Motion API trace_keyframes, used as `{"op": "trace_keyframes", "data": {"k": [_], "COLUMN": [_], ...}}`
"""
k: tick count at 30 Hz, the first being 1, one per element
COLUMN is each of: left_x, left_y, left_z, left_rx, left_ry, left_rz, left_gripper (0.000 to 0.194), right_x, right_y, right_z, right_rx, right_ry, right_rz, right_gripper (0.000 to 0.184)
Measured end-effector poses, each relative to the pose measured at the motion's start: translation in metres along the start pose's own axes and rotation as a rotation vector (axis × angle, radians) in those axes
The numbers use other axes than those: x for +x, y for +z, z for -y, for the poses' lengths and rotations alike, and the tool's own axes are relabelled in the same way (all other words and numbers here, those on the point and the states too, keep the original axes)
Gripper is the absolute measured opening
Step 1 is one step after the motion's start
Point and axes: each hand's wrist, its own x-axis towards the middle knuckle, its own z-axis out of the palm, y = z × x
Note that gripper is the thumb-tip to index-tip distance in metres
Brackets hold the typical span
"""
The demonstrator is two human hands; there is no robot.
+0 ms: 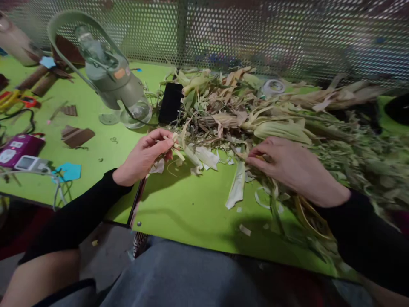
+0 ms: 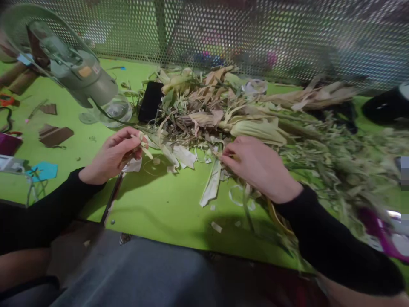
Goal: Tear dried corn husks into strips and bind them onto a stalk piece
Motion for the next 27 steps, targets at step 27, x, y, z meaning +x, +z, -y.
{"op": "trace_keyframes", "data": {"k": [27], "left_x": [-0.002], "left_y": [-0.005], "left_z": [0.010], "left_rx": [-0.024], "left_ry": [-0.098], "left_rz": [-0.011], "left_gripper": [0.032], "right_x": [-0.025], "right_y": [0.000], "right_z": [0.007], "right_rx": [0.723], "right_ry": [0.221], "right_rz": [-0.263], "right_gripper": [0.026]}}
